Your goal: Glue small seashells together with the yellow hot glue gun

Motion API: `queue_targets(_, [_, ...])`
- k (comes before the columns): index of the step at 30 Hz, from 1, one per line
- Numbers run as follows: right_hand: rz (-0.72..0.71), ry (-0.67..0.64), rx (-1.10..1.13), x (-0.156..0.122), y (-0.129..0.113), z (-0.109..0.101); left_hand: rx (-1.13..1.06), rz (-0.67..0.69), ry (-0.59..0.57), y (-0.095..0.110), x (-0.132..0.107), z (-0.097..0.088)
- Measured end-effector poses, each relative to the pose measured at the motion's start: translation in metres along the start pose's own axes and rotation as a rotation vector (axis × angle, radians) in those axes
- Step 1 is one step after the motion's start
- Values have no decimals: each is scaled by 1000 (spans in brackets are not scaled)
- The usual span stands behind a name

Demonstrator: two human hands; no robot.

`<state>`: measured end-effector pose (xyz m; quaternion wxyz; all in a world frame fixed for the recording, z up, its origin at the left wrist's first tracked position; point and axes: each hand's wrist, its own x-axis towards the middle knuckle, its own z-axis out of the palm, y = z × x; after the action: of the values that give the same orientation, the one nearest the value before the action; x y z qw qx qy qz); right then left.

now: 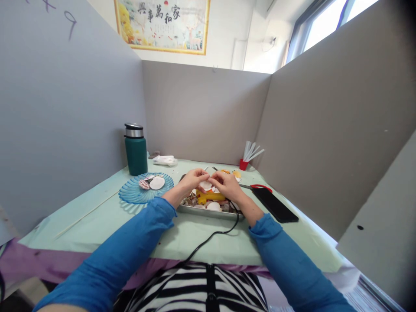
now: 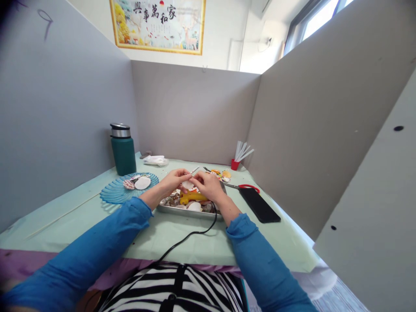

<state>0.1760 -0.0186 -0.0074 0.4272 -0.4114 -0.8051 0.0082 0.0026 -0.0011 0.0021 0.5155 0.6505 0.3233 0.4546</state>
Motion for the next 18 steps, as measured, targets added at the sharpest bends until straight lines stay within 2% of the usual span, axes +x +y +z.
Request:
queue_targets(7, [-38, 19, 92, 2, 3, 1, 10, -13, -4, -2, 1, 0])
queue_targets(18, [-59, 36, 26, 0, 0, 0, -46, 15, -73, -3, 1, 0])
